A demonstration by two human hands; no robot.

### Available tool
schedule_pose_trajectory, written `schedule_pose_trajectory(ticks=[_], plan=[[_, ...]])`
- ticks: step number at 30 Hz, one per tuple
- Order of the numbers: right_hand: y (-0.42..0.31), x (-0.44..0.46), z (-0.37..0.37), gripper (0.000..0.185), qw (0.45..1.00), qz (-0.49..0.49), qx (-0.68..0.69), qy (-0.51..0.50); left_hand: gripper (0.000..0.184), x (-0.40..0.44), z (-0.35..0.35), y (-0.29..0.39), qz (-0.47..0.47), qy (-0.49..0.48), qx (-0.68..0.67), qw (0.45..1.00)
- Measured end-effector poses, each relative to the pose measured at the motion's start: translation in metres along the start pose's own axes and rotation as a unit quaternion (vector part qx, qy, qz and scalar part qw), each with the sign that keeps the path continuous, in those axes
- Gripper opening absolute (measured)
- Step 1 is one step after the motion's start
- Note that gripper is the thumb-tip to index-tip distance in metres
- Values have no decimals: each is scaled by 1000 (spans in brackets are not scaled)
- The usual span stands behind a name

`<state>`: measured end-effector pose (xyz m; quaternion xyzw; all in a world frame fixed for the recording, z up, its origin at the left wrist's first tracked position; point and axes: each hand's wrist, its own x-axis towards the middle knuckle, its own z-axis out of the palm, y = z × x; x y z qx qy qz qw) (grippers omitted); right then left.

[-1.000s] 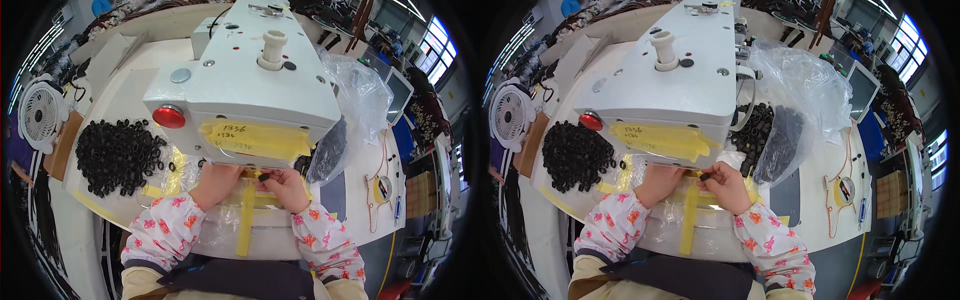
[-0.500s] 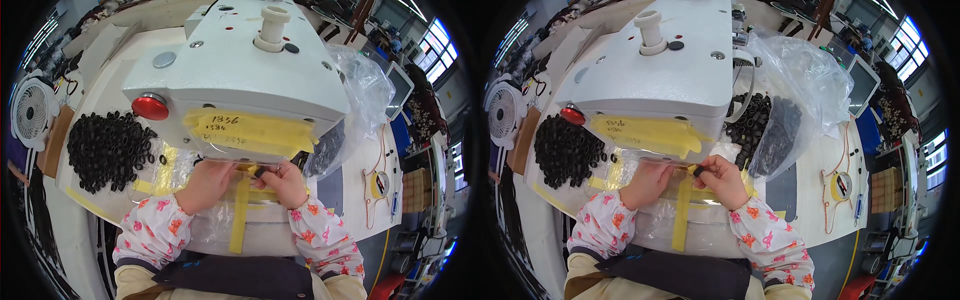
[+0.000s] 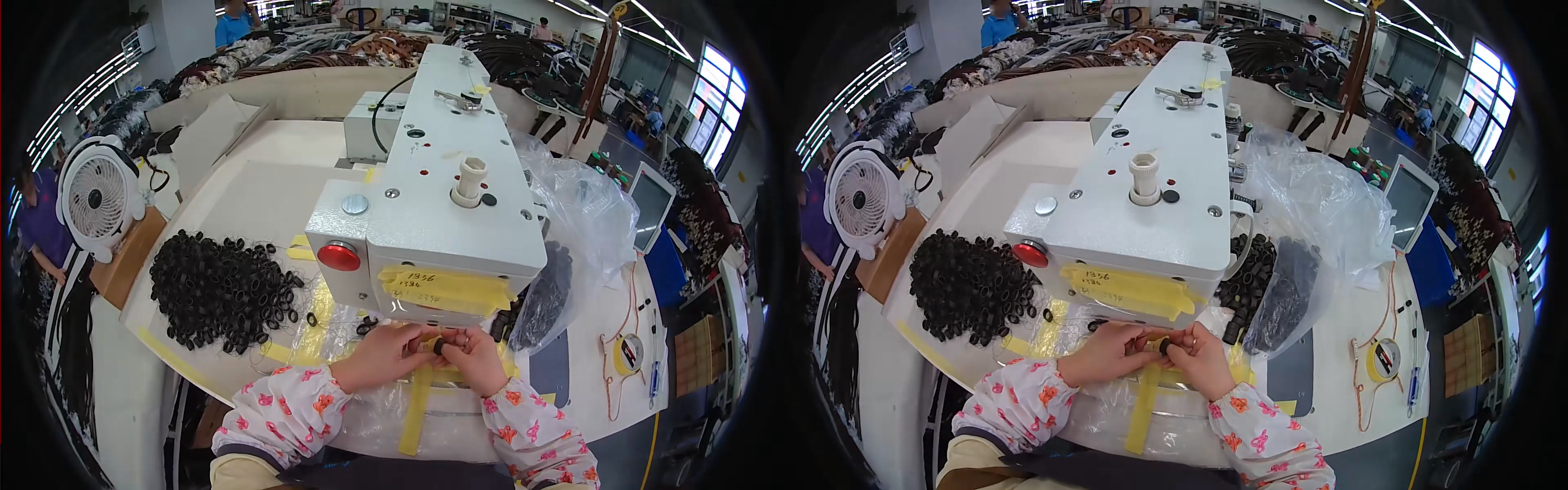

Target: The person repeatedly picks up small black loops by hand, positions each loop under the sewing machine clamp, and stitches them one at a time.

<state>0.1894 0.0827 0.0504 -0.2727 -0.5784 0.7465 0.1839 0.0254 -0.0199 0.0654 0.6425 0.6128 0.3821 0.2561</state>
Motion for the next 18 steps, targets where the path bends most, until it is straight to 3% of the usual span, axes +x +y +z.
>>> schedule_pose_trajectory(ticks=[3,5,9,11,13,14,16,18], plan=[[3,0,5,20,998,-46,28,26,23,1,9,-10,10,32,-22,999],[6,1,3,21,997,-58,29,31,21,1,11,-14,-20,85,-123,989],[6,-1,7,20,994,-93,23,48,18,6,2,-17,-34,57,-145,987],[9,-7,10,19,994,-86,-4,63,19,5,-5,-5,-119,-8,-140,983],[6,-6,14,18,938,-234,-238,95,21,6,-1,1,-108,-4,-149,983],[4,-6,17,18,936,-240,-238,95,23,7,-1,3,-95,6,-152,984],[2,-9,23,20,858,-324,-385,100,27,7,2,-2,-44,13,-105,993],[6,-7,22,20,845,-357,-386,99,25,8,-1,1,-38,-12,-67,997]])
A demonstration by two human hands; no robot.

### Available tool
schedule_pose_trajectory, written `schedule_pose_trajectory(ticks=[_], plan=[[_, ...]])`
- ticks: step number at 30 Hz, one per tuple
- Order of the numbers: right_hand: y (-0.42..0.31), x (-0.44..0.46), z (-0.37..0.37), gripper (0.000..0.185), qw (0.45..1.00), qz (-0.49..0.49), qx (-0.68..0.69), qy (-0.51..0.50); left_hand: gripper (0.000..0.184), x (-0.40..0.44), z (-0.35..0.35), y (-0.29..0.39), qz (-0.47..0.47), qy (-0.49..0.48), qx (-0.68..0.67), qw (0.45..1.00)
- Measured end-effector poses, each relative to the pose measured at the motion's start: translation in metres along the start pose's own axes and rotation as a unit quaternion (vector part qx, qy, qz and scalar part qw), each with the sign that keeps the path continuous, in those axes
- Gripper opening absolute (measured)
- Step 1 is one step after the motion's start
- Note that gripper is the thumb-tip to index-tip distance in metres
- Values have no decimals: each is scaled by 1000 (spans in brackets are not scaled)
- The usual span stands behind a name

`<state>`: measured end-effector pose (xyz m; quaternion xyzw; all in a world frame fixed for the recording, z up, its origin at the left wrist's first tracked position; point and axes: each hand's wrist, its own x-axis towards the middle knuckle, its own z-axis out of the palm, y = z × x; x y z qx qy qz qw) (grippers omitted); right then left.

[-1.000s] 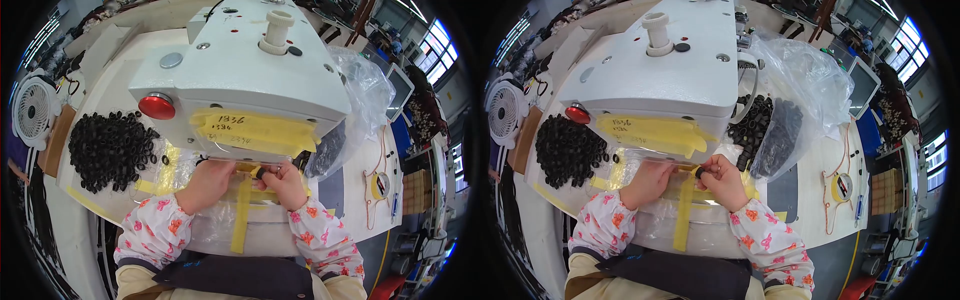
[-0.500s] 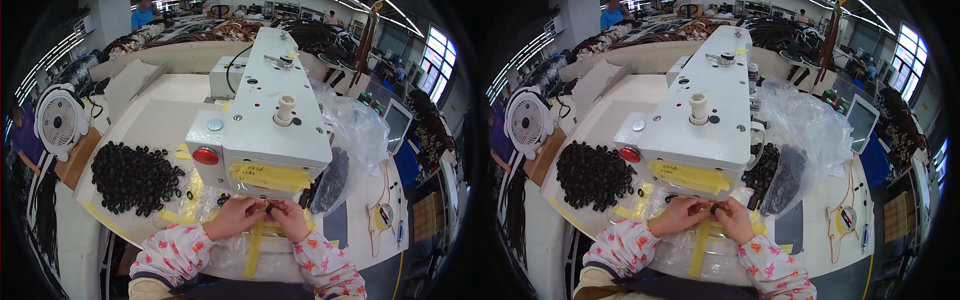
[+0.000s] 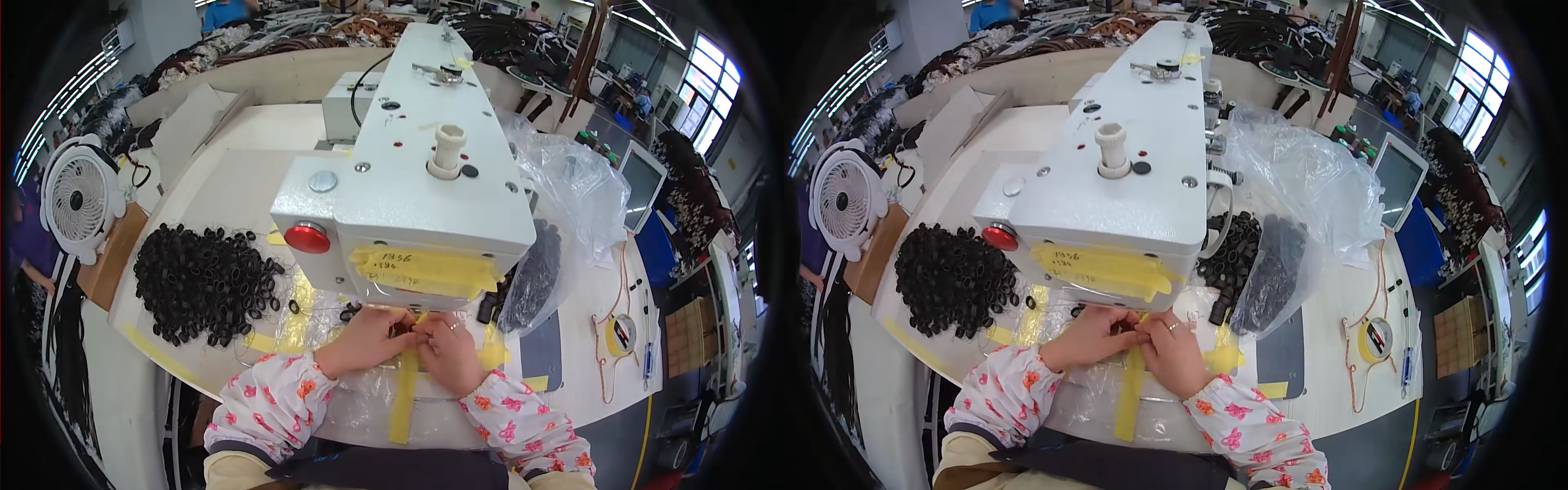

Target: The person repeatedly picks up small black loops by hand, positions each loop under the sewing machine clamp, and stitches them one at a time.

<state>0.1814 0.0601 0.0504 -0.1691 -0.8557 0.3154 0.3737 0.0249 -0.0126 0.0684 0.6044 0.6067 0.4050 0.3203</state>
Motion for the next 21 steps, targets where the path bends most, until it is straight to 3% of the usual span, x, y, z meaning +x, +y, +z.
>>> schedule_pose_trajectory(ticks=[3,6,11,13,21], plan=[[1,1,0,21,995,-53,-74,-36,20,-2,-1,-5,26,-26,65,997],[-1,0,0,25,990,-83,-105,-44,16,-4,5,-13,79,12,80,994],[5,-4,-4,30,978,-138,-139,-73,14,-3,-6,-6,39,-20,80,996],[6,-7,-6,30,977,-135,-135,-89,15,0,-9,-6,-27,-73,60,995],[4,-5,-9,30,971,-156,-150,-103,18,-2,-5,-14,31,-82,90,992]])
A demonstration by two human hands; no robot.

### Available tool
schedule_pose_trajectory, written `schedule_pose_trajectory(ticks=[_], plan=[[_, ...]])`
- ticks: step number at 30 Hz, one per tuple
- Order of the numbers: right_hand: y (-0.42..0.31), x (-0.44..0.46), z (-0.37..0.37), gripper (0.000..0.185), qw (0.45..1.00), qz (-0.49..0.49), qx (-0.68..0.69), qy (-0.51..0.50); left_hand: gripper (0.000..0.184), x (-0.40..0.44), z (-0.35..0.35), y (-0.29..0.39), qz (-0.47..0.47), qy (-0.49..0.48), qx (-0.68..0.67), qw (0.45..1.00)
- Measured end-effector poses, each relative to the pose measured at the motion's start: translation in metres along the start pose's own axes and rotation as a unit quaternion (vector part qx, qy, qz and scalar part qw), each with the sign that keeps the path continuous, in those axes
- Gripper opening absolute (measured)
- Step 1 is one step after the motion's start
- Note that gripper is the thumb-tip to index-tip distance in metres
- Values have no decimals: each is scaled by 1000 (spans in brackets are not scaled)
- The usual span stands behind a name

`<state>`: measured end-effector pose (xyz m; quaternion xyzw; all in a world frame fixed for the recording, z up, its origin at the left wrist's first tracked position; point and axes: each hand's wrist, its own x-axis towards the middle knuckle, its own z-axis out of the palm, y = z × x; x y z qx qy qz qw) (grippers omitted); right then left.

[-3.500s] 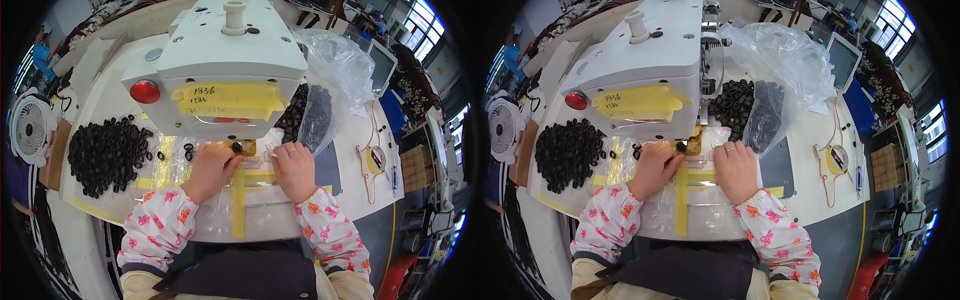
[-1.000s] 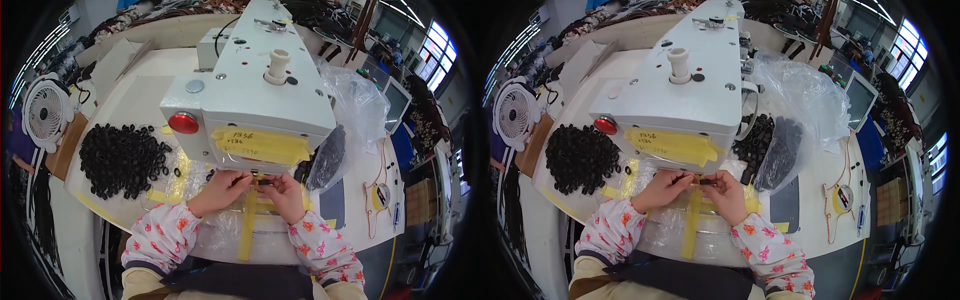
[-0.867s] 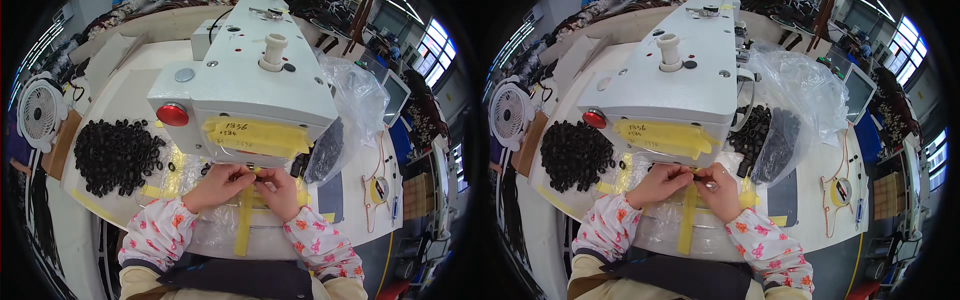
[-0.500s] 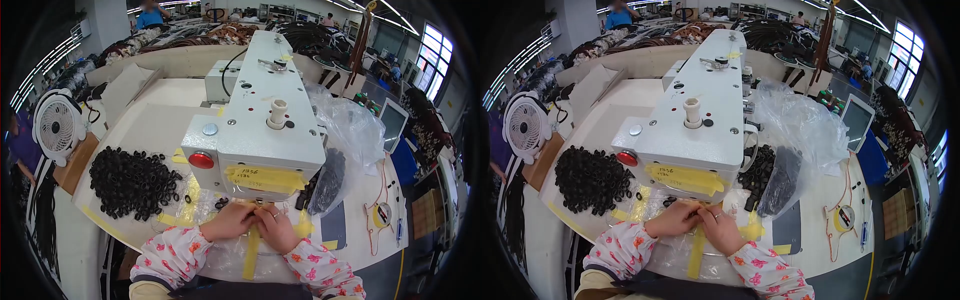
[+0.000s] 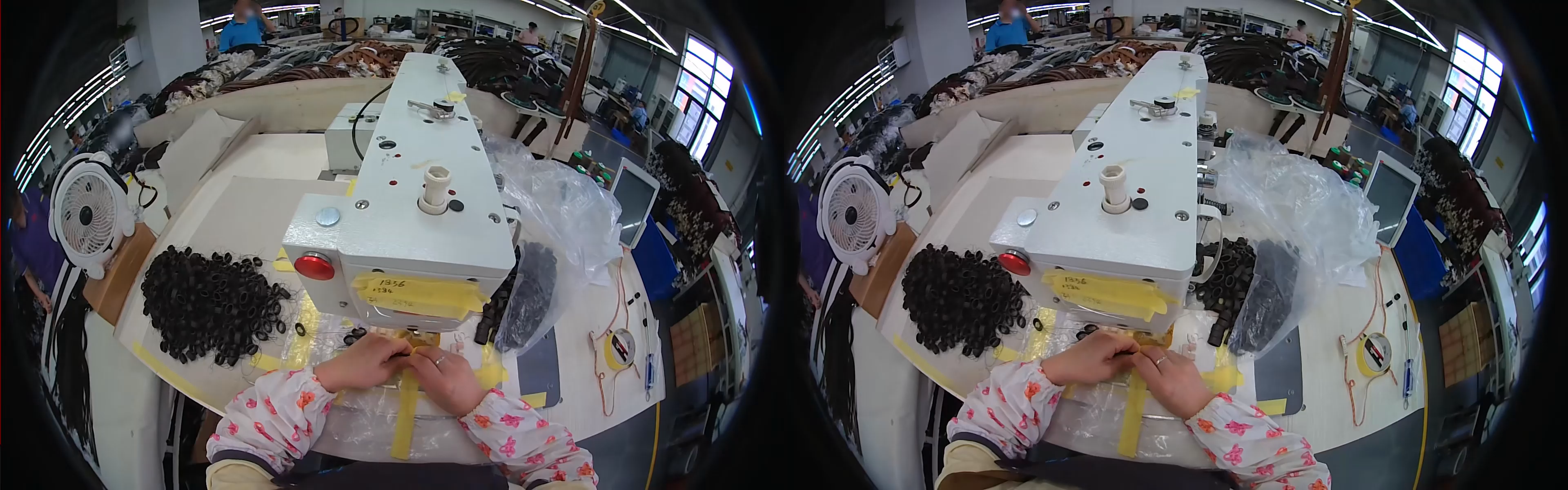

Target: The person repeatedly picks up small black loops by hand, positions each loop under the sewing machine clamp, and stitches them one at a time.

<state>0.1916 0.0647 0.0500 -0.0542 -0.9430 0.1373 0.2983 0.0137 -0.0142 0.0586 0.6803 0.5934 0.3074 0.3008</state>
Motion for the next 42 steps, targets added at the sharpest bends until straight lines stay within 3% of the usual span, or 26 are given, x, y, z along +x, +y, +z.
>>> schedule_pose_trajectory(ticks=[8,11,13,16,20,24,26,28,32,42], plan=[[0,6,0,25,998,-38,-24,38,17,3,0,2,20,30,15,999],[3,1,4,21,999,9,-14,36,18,6,-2,8,-9,17,-6,1000],[7,3,0,18,999,22,11,25,18,6,-3,6,-29,20,-8,999],[10,4,3,18,976,110,185,21,28,6,1,-2,-20,14,-32,999],[9,7,7,18,980,94,172,29,29,4,1,-6,-13,13,-3,1000],[7,12,8,21,947,213,236,53,25,1,2,1,21,86,-23,996],[8,15,10,26,933,265,234,71,20,-2,-4,8,-104,127,72,984],[13,15,15,27,904,335,257,64,20,0,2,2,-86,146,97,981],[18,14,24,23,905,338,246,77,21,7,17,-15,-9,228,164,960],[26,16,19,18,968,208,102,99,22,12,26,-23,-21,245,199,949]])
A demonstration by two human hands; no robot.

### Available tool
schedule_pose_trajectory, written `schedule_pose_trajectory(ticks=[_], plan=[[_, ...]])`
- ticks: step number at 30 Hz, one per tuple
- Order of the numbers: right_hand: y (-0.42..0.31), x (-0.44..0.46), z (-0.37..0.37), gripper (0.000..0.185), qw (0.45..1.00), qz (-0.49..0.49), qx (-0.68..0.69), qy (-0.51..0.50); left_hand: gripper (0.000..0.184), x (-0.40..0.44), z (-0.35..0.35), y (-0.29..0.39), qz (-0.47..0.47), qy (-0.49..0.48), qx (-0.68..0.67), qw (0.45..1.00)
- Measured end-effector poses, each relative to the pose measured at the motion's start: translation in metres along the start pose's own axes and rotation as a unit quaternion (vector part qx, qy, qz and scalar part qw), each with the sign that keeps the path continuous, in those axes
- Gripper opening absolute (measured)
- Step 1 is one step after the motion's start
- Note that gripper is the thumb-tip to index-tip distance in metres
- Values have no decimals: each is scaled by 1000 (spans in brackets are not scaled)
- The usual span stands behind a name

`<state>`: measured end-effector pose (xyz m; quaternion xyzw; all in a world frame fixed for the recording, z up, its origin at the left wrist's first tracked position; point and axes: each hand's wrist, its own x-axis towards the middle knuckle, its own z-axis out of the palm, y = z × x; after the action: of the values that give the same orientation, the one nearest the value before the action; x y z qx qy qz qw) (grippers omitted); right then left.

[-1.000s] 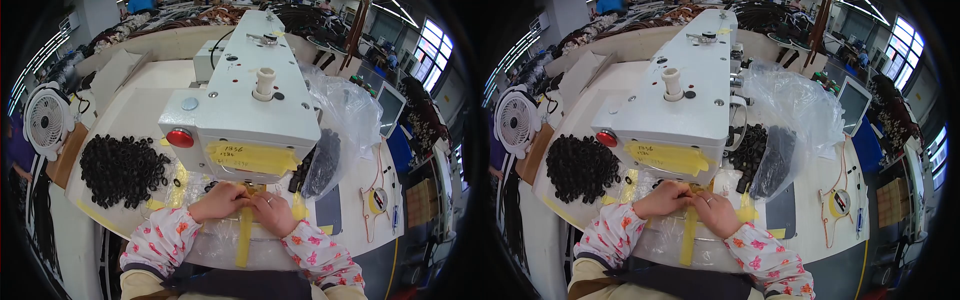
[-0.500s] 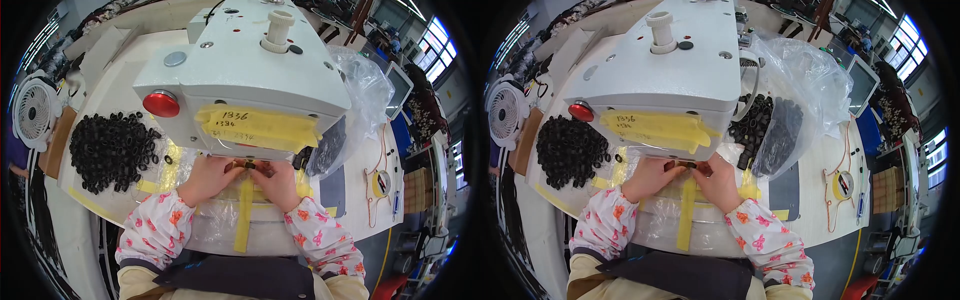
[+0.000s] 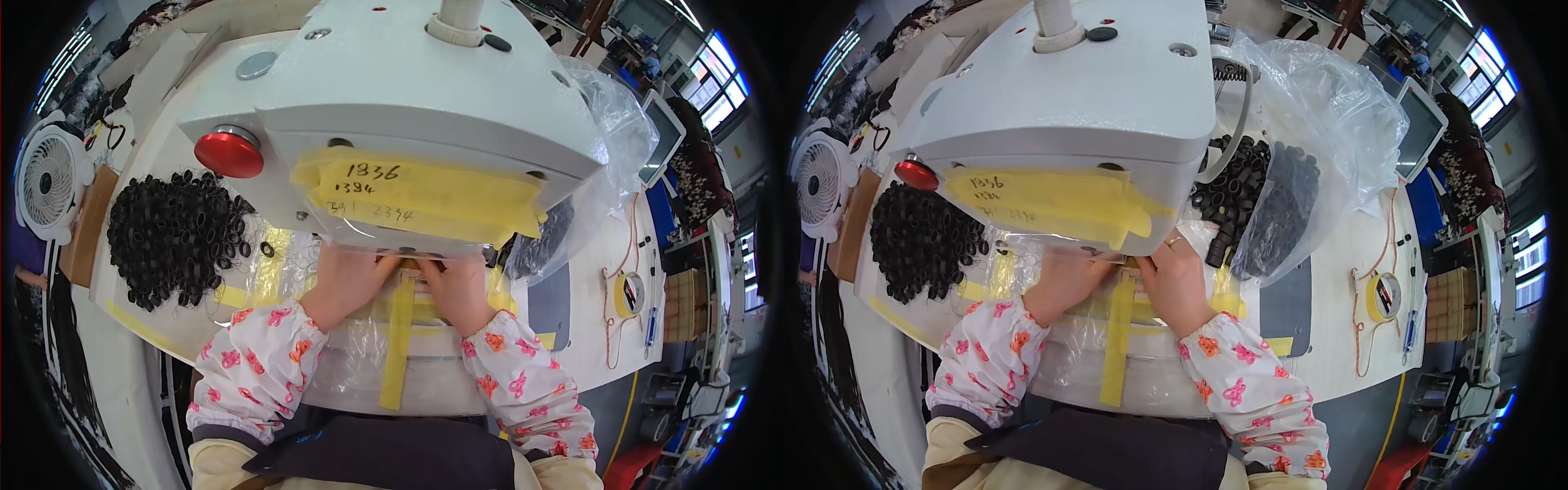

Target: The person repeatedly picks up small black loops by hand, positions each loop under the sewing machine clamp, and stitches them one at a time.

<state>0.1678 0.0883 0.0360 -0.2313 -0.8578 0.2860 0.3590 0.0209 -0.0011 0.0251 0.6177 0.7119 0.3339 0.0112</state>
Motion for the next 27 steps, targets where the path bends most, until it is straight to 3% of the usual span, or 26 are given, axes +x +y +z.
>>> schedule_pose_trajectory(ticks=[5,7,15,17,23,27], plan=[[-11,-18,-12,25,996,-23,-82,-30,22,2,-7,6,-29,-52,31,998],[-16,-23,-13,30,985,-111,-125,-37,22,0,-7,6,-19,-52,41,998],[-23,-28,-6,31,961,-118,-233,-89,21,-10,6,-3,46,-56,166,983],[-26,-27,-7,32,959,-118,-241,-94,22,-8,7,-4,76,7,170,982],[-31,-26,-7,32,944,-115,-297,-87,22,-3,9,-7,117,68,205,969],[-33,-26,-10,32,942,-113,-299,-105,22,3,13,-15,83,-27,164,983]])
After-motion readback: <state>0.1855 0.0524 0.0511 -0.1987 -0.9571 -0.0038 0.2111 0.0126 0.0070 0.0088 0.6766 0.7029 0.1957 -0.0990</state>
